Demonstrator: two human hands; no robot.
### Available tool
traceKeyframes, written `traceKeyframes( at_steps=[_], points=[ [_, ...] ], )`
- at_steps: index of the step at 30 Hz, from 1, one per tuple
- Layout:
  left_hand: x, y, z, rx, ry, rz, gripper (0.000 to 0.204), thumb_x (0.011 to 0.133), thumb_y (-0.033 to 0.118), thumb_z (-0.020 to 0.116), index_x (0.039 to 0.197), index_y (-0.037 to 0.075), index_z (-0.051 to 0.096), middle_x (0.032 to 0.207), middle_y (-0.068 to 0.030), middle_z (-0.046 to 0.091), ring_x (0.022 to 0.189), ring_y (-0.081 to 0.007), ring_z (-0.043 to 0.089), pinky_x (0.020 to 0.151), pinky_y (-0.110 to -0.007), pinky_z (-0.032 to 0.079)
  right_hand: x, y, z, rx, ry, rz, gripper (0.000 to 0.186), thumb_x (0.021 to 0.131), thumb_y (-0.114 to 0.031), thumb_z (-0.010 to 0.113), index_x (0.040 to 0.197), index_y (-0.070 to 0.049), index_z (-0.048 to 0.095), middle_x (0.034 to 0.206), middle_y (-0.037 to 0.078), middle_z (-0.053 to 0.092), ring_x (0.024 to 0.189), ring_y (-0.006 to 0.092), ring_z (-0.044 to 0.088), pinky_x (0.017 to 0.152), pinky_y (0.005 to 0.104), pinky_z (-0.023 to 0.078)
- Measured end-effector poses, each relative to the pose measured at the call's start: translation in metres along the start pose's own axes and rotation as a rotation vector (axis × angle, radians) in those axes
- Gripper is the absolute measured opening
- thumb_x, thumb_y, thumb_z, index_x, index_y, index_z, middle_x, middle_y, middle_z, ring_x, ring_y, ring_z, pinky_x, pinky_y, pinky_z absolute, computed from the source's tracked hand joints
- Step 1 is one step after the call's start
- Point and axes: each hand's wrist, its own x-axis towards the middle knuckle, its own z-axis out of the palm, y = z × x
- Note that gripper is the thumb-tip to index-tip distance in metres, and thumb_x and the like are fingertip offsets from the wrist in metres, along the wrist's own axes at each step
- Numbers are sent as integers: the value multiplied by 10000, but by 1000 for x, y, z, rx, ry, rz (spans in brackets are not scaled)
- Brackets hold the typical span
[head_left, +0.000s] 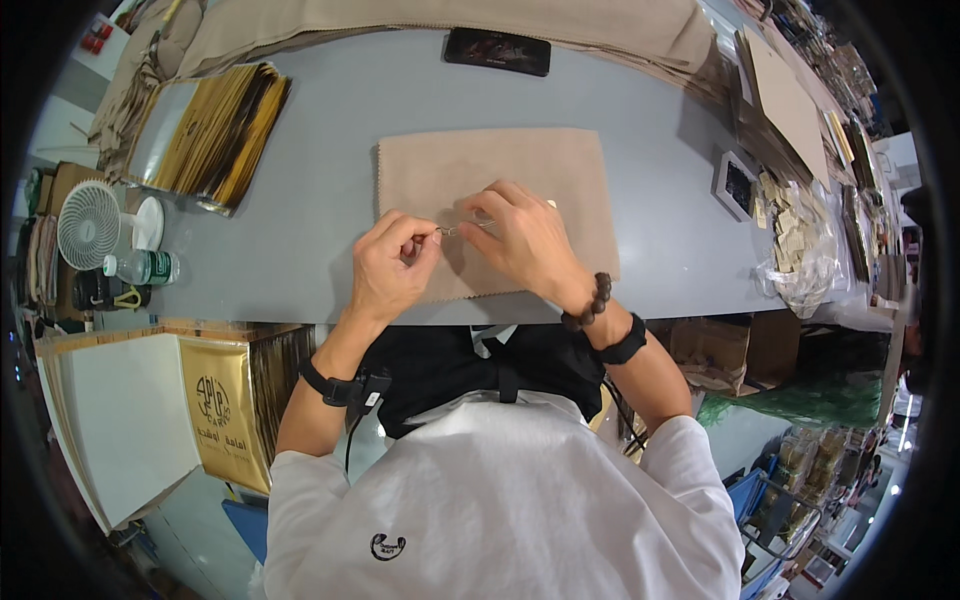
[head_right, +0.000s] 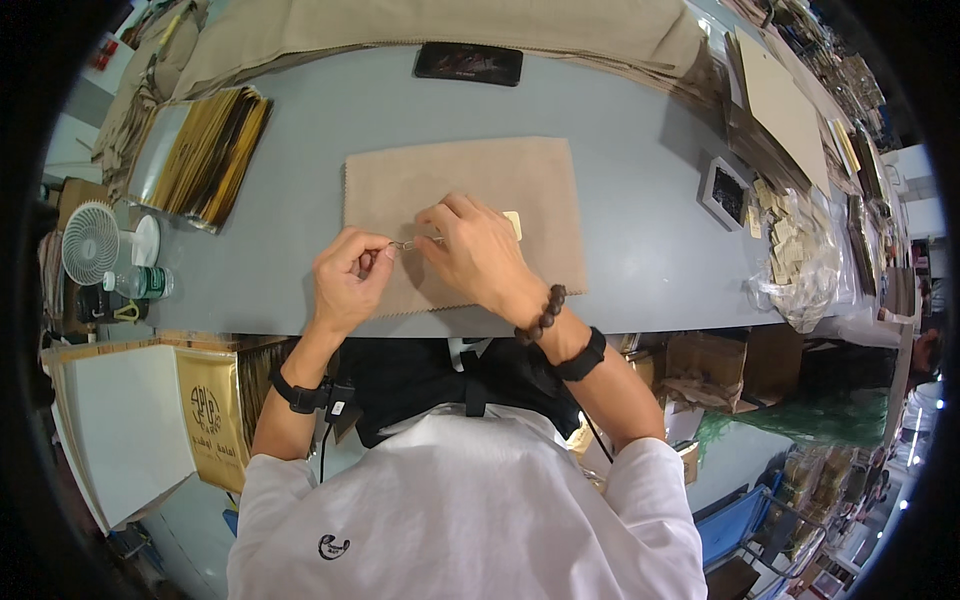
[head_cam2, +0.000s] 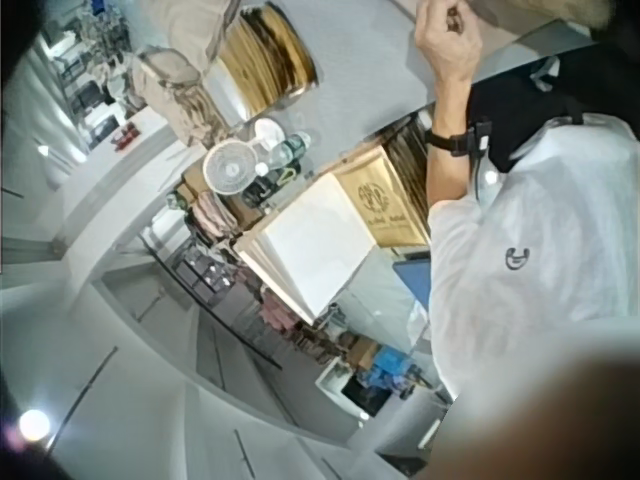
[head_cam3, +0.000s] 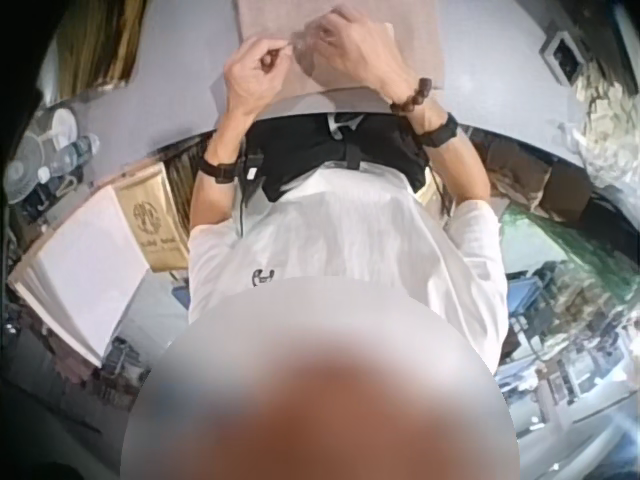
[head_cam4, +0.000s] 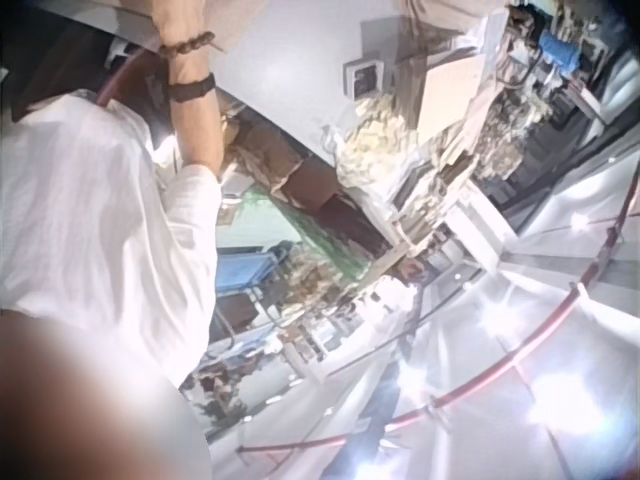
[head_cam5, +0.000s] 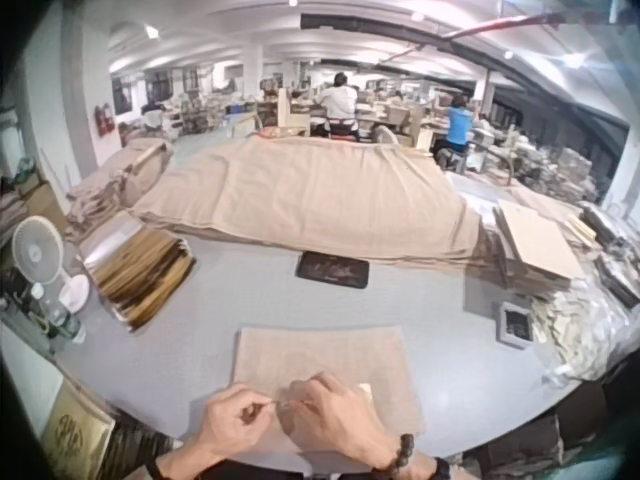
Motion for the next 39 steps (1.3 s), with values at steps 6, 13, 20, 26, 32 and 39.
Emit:
traceKeyframes(
  at_steps=[6, 13, 20, 26, 32, 39],
  points=[
    [-15, -1, 0, -393, -1, -344, 38, 952, 40, 731, 954, 3, 724, 789, 28, 674, 697, -29, 577, 614, -206, 467, -21, -18, 19, -114, 183, -273, 233, 863, -97, 787, 1079, -69, 703, 978, 55, 707, 791, 250, 686, 676, 368, 561],
    [-31, -5, -39, -86, -72, -236, 64, 980, 34, 704, 1032, 5, 726, 823, 0, 680, 713, -59, 568, 649, -213, 452, -28, -17, 23, 219, 67, -85, 98, 922, -69, 756, 1011, -39, 726, 881, 95, 704, 716, 281, 678, 634, 366, 547],
    [-52, -18, -65, 135, -223, -2, 187, 845, 4, 791, 1015, 60, 736, 995, -80, 695, 866, -271, 684, 753, -363, 561, -26, -25, 33, 416, -164, 123, 81, 961, -88, 718, 981, -9, 718, 918, 149, 715, 747, 355, 685, 666, 417, 540],
    [-52, -30, -64, 175, -210, 58, 137, 875, 11, 785, 997, 32, 727, 983, -93, 706, 869, -259, 696, 762, -343, 565, -19, -27, 45, 408, -226, 111, 98, 965, -100, 699, 979, -4, 717, 929, 168, 717, 782, 394, 684, 687, 442, 540],
    [-54, -36, -59, 101, -138, 53, 79, 917, 45, 760, 968, 17, 706, 943, -88, 694, 843, -257, 677, 742, -345, 553, -13, -29, 48, 395, -265, 53, 82, 958, -89, 692, 979, -12, 709, 931, 163, 718, 787, 401, 684, 692, 458, 542],
    [-51, -37, -53, 88, -120, 49, 82, 945, 75, 735, 948, 16, 679, 919, -87, 675, 820, -272, 651, 725, -362, 535, -8, -33, 57, 256, -315, -67, 53, 935, -41, 697, 984, -39, 717, 908, 118, 708, 780, 363, 701, 681, 428, 549]
  ],
)
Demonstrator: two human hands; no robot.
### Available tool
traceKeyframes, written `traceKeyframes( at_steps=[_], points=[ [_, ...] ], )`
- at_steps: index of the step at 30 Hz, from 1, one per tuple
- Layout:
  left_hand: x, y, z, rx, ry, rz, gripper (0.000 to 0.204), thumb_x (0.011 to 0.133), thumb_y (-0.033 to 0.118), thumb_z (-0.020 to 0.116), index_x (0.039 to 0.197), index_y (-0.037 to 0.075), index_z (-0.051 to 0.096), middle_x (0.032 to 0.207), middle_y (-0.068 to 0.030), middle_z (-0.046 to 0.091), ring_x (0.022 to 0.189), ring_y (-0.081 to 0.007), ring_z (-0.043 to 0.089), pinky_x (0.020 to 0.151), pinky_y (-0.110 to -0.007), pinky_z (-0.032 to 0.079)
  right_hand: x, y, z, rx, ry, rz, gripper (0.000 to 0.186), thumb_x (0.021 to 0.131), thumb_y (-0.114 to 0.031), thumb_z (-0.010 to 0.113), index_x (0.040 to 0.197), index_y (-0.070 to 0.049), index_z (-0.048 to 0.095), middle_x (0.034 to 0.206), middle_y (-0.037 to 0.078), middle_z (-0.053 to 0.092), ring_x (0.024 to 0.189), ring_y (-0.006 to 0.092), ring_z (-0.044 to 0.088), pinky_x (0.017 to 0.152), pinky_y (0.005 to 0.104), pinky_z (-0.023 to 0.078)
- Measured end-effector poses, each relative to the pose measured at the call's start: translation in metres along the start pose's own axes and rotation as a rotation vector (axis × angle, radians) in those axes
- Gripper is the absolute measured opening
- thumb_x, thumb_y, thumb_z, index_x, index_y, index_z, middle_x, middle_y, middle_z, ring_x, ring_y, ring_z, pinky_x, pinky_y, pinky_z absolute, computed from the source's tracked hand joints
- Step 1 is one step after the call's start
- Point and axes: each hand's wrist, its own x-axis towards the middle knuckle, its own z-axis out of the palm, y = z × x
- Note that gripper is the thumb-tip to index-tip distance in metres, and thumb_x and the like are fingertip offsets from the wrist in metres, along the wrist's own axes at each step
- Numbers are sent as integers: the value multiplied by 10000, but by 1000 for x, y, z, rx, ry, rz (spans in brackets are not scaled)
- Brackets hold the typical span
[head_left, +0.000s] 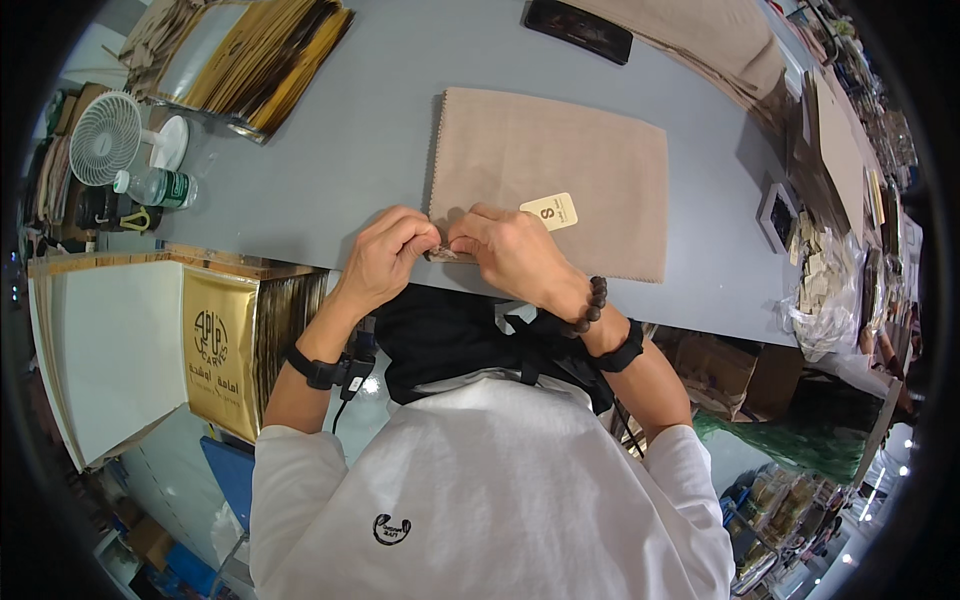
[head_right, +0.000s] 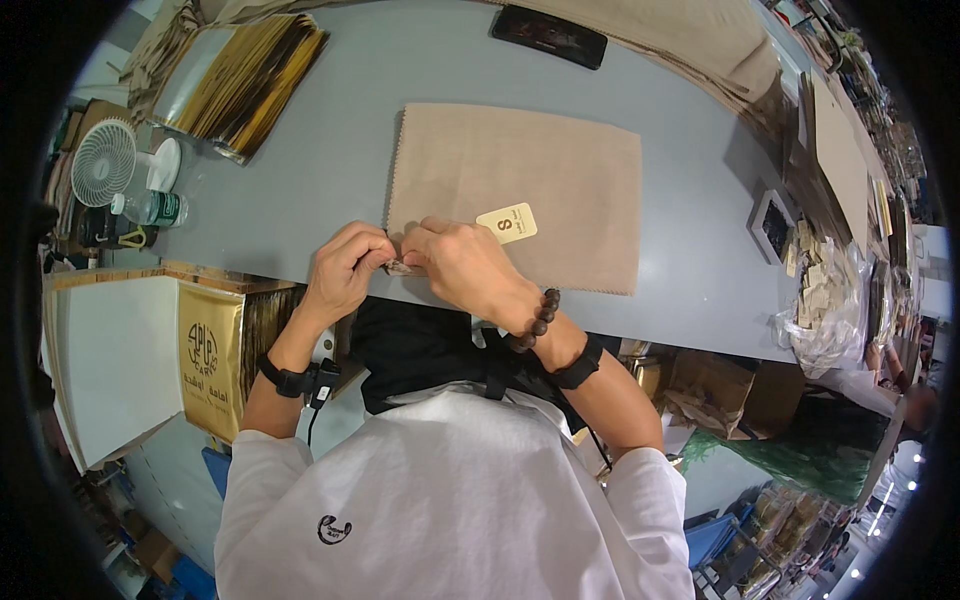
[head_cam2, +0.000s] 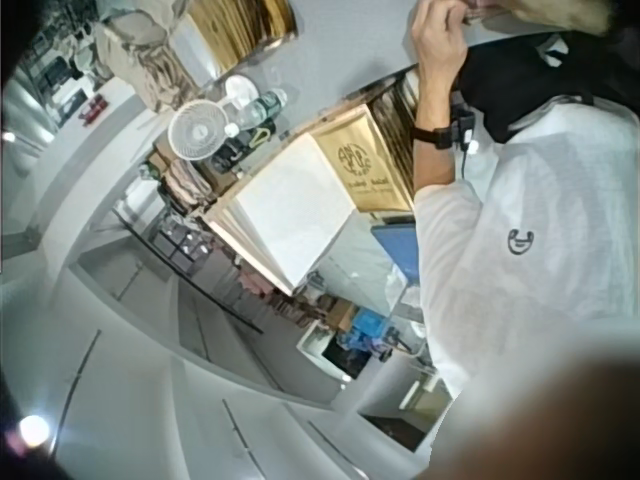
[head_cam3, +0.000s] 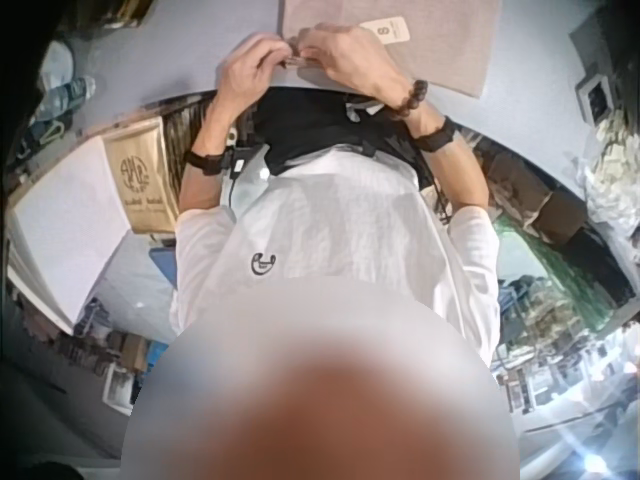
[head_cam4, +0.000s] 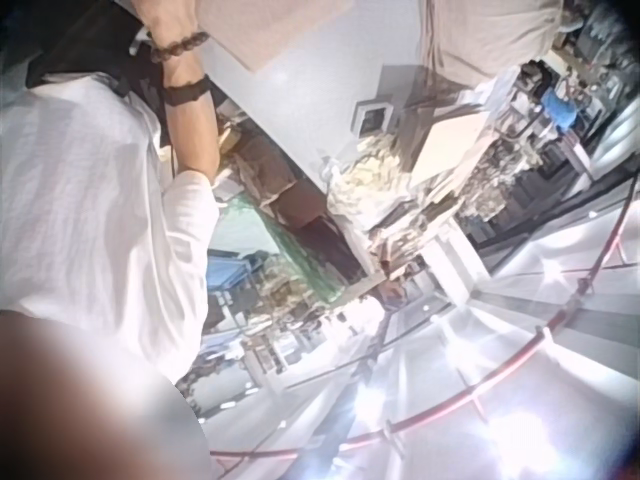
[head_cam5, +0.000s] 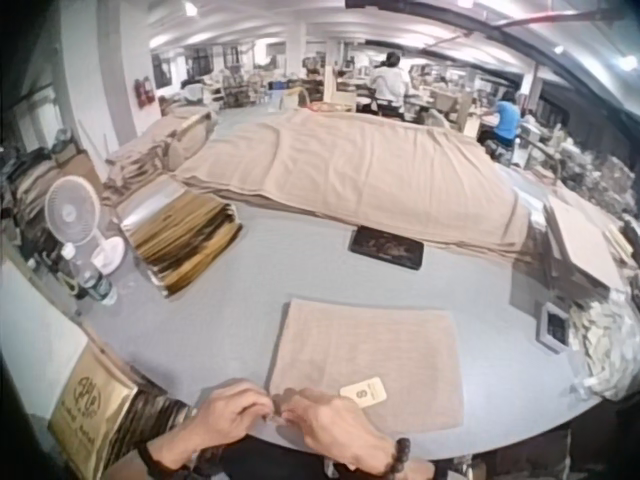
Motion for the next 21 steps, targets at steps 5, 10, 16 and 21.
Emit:
traceKeyframes(
  at_steps=[5, 10, 16, 21],
  points=[
    [2, 2, 4, 10, 5, -48, 95, 973, 102, 717, 952, 16, 683, 909, -93, 672, 816, -271, 645, 720, -358, 529, 3, 0, 5, 26, -8, -24, 62, 927, -41, 708, 988, -35, 716, 922, 124, 719, 794, 369, 699, 688, 426, 552],
    [1, 13, 4, -85, 205, -212, 108, 981, 124, 731, 969, 20, 705, 874, -61, 678, 729, -177, 621, 658, -308, 504, 4, 2, 4, 239, 15, 100, 72, 937, -62, 689, 992, -23, 715, 954, 149, 733, 854, 391, 701, 731, 441, 551],
    [-8, 22, -1, -206, 56, -306, 85, 951, 98, 755, 964, 16, 736, 806, -15, 688, 667, -67, 584, 597, -240, 473, 4, 0, 1, 278, 6, 115, 89, 956, -106, 706, 1000, -31, 725, 934, 140, 741, 829, 365, 716, 714, 416, 557],
    [-8, 14, 0, -450, 10, -524, 112, 959, 74, 735, 988, -34, 744, 836, -20, 727, 707, -59, 628, 618, -219, 497, -7, -3, 5, 227, 86, 57, 121, 943, -140, 751, 1038, -65, 749, 935, 101, 743, 773, 287, 731, 662, 373, 578]
  ],
)
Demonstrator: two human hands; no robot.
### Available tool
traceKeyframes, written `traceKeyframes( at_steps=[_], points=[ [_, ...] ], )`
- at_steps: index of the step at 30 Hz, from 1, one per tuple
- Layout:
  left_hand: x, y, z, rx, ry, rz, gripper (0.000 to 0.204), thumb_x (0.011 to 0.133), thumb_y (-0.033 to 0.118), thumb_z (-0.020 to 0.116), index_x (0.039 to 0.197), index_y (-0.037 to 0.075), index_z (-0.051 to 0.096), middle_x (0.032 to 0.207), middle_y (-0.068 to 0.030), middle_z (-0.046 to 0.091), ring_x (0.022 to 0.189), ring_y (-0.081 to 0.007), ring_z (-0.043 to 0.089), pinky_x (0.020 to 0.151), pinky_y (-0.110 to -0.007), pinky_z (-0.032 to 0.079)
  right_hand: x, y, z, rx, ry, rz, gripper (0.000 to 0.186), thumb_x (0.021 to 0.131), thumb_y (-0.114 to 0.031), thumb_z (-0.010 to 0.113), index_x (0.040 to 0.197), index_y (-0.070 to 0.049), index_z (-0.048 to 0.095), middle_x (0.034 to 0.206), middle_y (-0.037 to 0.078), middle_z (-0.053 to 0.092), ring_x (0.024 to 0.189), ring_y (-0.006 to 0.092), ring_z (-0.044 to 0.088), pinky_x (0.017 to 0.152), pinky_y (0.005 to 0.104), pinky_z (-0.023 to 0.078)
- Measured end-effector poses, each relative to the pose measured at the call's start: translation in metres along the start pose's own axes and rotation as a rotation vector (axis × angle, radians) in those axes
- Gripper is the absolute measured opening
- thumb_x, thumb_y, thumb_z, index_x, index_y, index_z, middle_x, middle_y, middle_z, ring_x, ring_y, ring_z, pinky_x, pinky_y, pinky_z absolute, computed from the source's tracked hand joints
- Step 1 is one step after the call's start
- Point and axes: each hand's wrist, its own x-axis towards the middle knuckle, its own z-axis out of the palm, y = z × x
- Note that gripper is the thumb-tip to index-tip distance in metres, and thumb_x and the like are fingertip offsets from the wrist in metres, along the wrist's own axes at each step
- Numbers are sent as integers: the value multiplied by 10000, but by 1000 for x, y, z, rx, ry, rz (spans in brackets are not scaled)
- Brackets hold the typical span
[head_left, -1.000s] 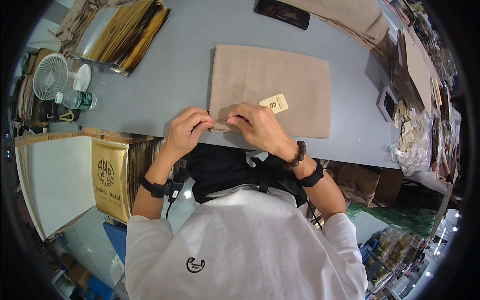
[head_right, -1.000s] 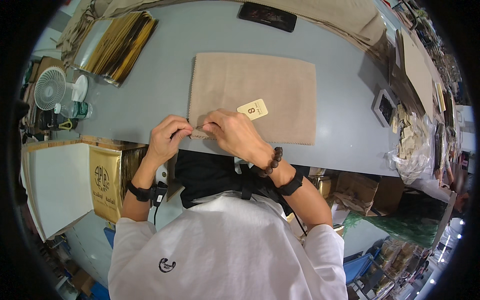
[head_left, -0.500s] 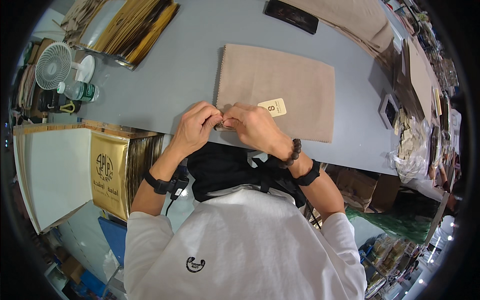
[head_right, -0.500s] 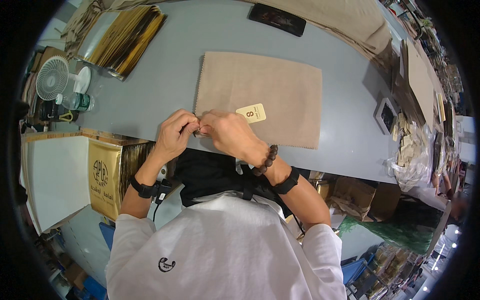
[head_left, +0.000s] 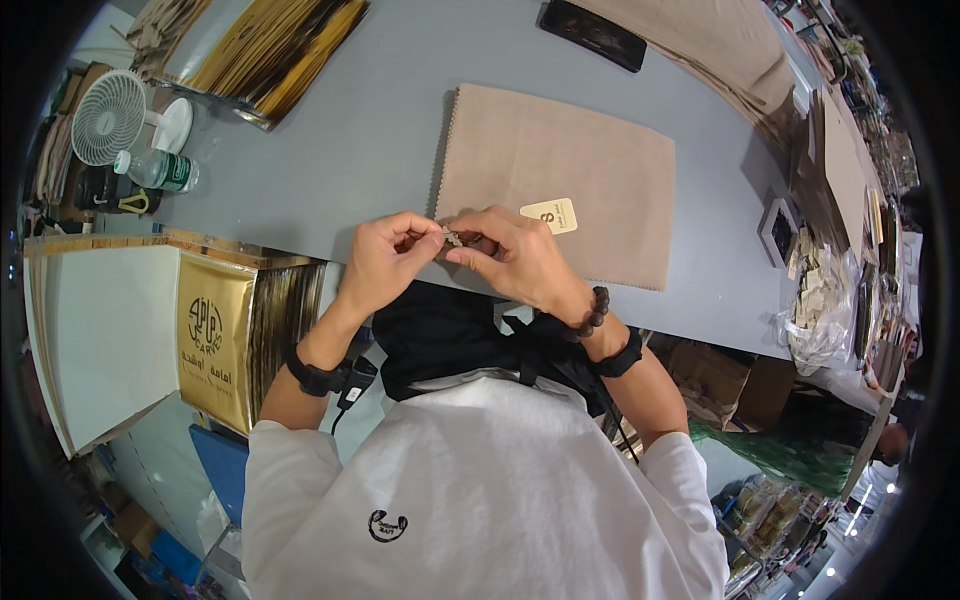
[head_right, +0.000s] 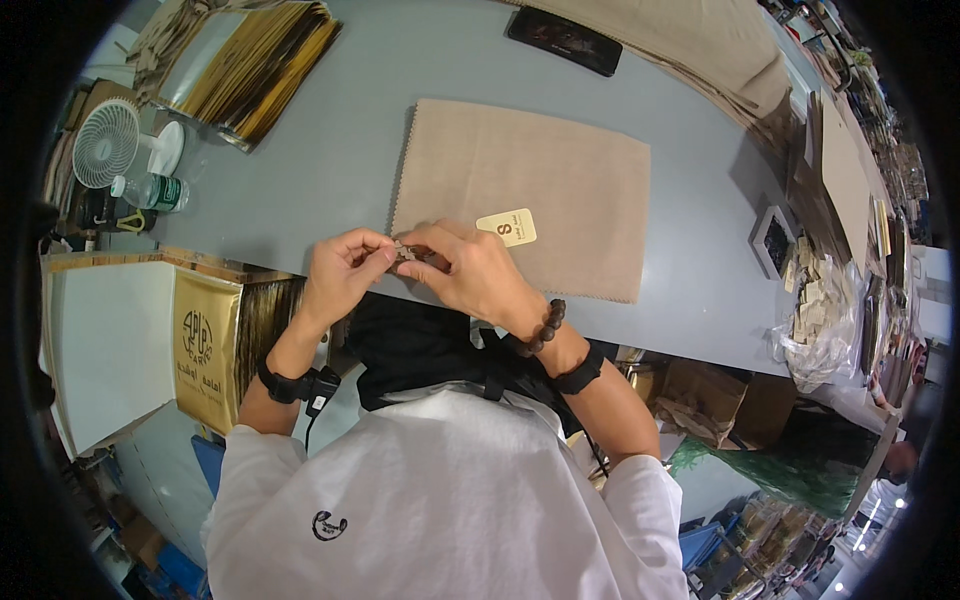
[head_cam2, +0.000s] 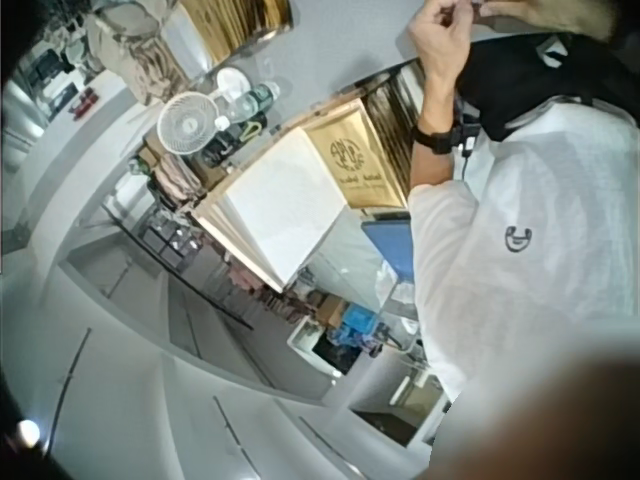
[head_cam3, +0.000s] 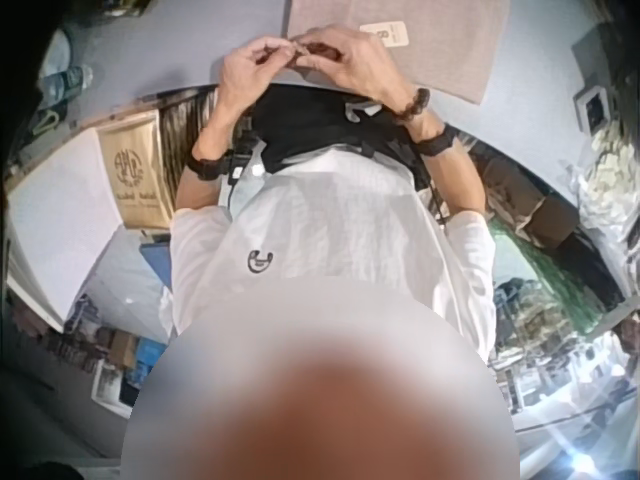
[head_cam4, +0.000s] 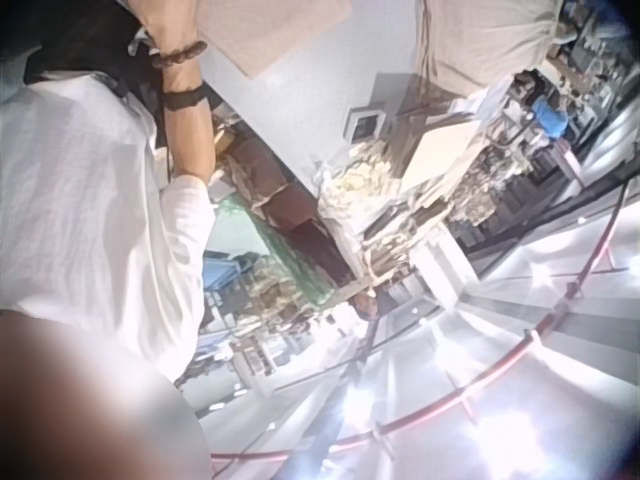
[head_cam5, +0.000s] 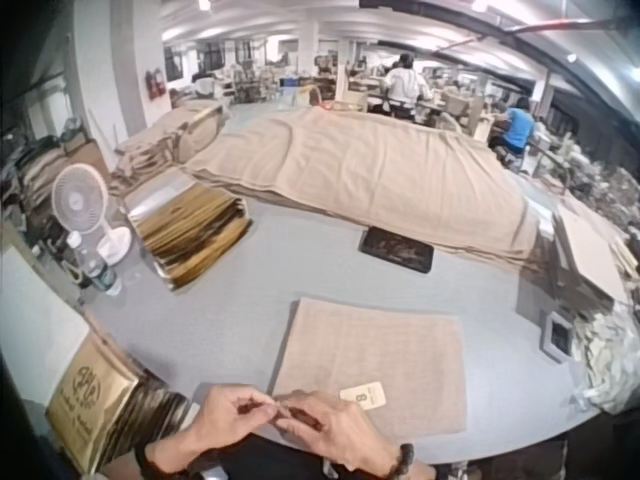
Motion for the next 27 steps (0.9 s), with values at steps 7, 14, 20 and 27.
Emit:
traceKeyframes(
  at_steps=[7, 14, 20, 27],
  points=[
    [8, 3, -8, -179, -97, -282, 130, 941, 78, 727, 1014, -15, 779, 853, -51, 753, 696, -70, 644, 597, -206, 491, -2, 17, 9, -274, 142, -336, 205, 922, -114, 771, 1116, -49, 754, 944, 76, 749, 780, 242, 738, 659, 347, 601],
    [11, 9, -12, -192, -126, -337, 140, 919, 98, 734, 999, -4, 787, 852, -63, 756, 668, -72, 624, 572, -201, 458, -2, 18, 11, -277, 148, -334, 204, 920, -89, 764, 1117, -40, 744, 937, 80, 745, 766, 244, 732, 642, 349, 595],
    [9, 9, -10, -157, -114, -310, 134, 914, 90, 733, 985, -11, 785, 844, -62, 750, 678, -82, 632, 593, -212, 492, -2, 19, 12, -286, 132, -360, 225, 868, -74, 763, 1088, -43, 722, 923, 75, 721, 789, 247, 723, 644, 361, 590],
    [6, 9, -15, -66, -144, -231, 98, 914, 56, 716, 937, -30, 757, 835, -44, 738, 712, -74, 645, 637, -234, 519, -5, 17, 18, -188, 182, -272, 226, 858, -73, 766, 1077, -129, 770, 907, 43, 683, 790, 236, 701, 646, 376, 578]
  ],
)
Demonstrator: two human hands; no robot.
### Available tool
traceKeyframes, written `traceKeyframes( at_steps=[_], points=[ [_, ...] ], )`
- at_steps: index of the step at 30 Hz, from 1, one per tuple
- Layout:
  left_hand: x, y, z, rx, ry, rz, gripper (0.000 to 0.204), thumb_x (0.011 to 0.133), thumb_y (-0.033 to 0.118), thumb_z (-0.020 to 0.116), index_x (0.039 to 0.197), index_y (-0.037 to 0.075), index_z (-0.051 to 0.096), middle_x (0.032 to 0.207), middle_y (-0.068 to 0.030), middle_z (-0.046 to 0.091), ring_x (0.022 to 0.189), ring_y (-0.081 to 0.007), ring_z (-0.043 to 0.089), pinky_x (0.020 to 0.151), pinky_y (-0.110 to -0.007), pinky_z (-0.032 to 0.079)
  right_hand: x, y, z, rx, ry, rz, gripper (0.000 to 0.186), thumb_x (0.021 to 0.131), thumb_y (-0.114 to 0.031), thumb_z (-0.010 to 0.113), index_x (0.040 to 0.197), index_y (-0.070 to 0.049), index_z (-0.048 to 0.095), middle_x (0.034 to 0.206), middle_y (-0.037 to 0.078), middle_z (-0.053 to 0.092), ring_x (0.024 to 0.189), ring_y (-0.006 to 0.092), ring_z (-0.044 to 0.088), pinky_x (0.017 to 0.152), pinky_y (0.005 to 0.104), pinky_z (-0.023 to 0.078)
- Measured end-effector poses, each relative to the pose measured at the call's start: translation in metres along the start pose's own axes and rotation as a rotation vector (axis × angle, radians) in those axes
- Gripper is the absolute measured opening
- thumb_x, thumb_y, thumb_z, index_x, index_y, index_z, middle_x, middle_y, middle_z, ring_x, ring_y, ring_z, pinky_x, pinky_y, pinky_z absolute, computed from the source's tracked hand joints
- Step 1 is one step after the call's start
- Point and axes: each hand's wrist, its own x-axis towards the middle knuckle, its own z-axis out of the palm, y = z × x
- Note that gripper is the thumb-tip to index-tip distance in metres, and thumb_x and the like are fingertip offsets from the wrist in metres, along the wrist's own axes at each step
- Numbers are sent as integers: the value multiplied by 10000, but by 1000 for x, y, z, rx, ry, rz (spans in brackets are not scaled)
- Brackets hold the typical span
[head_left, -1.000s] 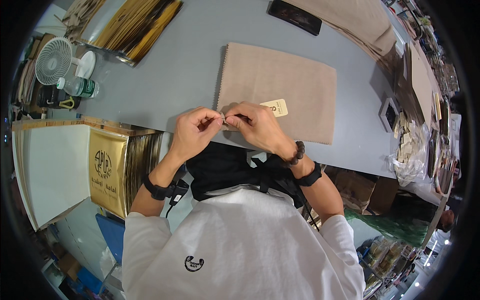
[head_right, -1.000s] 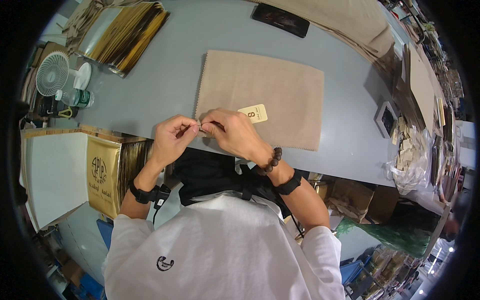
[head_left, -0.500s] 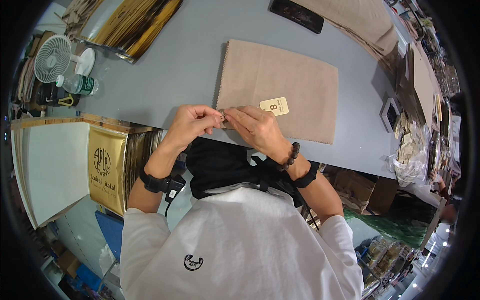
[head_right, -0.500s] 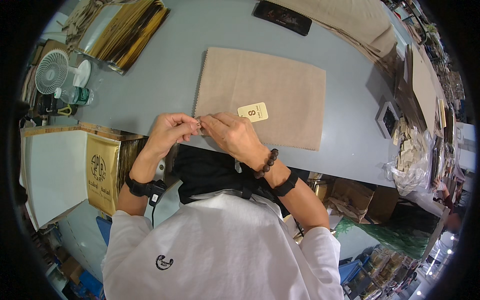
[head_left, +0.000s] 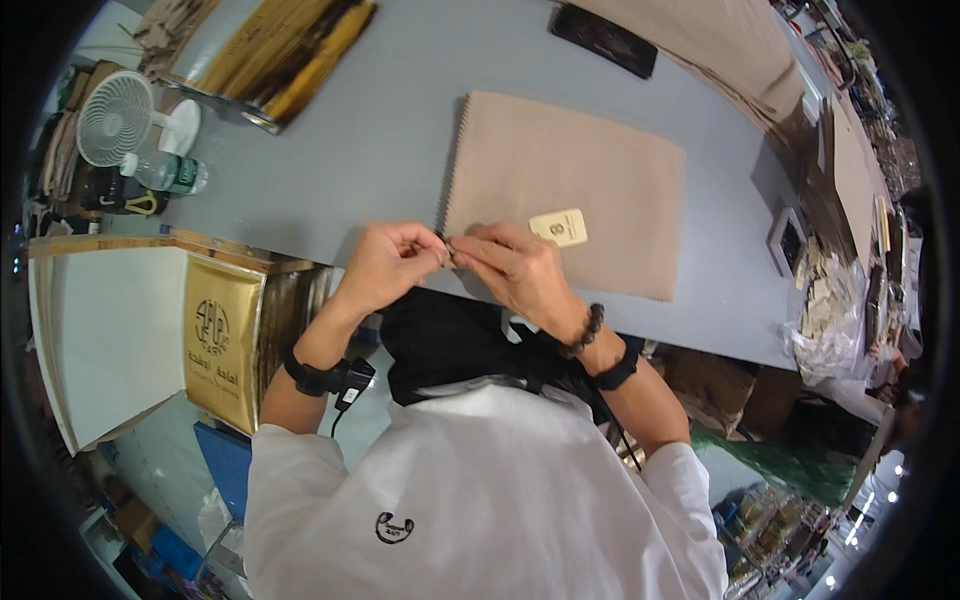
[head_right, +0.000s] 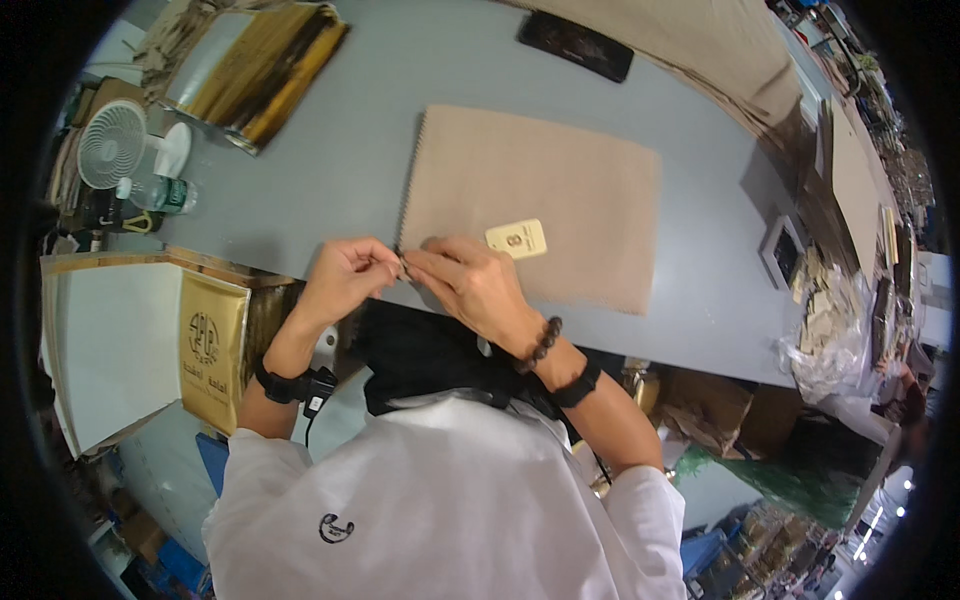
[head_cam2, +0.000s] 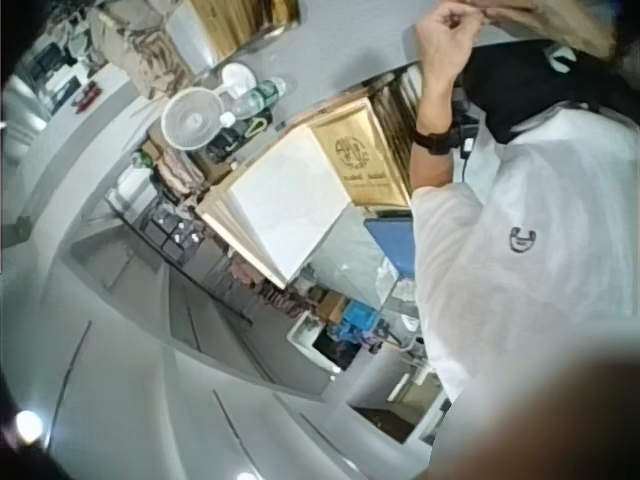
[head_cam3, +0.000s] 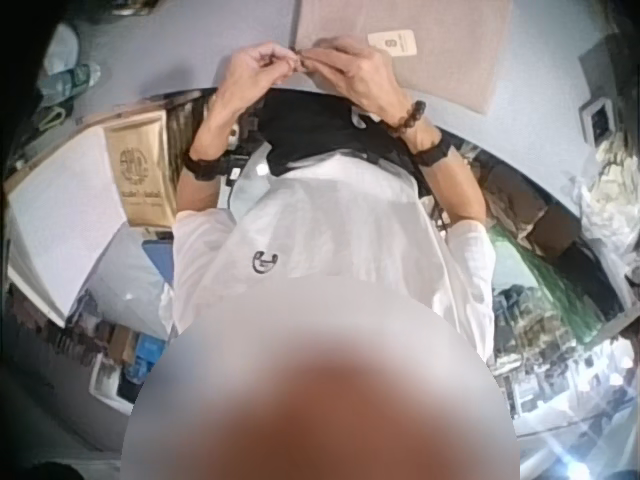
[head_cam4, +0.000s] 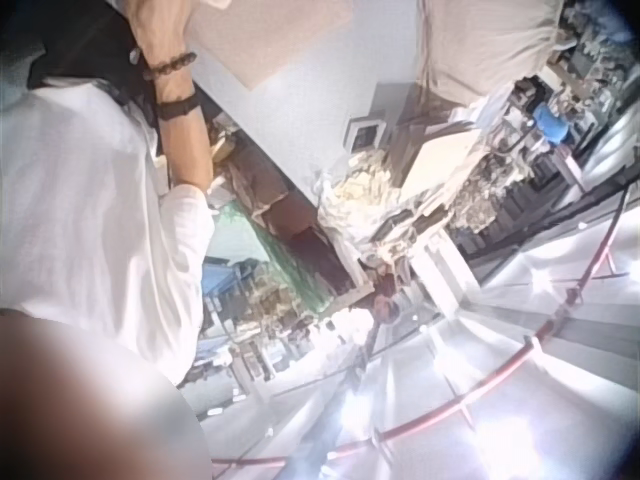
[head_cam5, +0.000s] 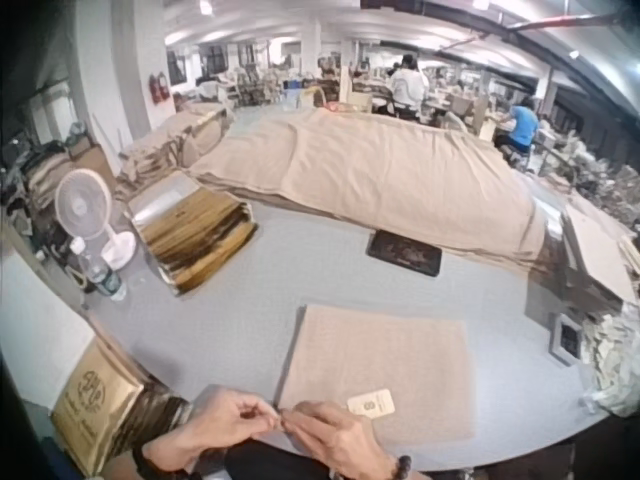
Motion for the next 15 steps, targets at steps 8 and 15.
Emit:
traceKeyframes(
  at_steps=[8, 15],
  points=[
    [65, 49, -126, 854, 909, 626, 154, 918, 137, 737, 1048, 60, 769, 993, -124, 749, 859, -290, 699, 775, -368, 545, 0, -3, 1, -234, -86, -30, 236, 825, -71, 751, 1038, -170, 749, 1008, 2, 627, 860, 204, 666, 667, 358, 578],
    [109, 82, -283, 1091, 1061, -77, 386, 975, 306, 670, 1262, 54, 728, 1233, -225, 722, 1159, -414, 665, 979, -497, 525, -9, 24, -40, -339, 48, 101, 225, 824, -76, 774, 1009, -202, 794, 1000, 0, 671, 821, 201, 687, 658, 359, 583]
  ],
)
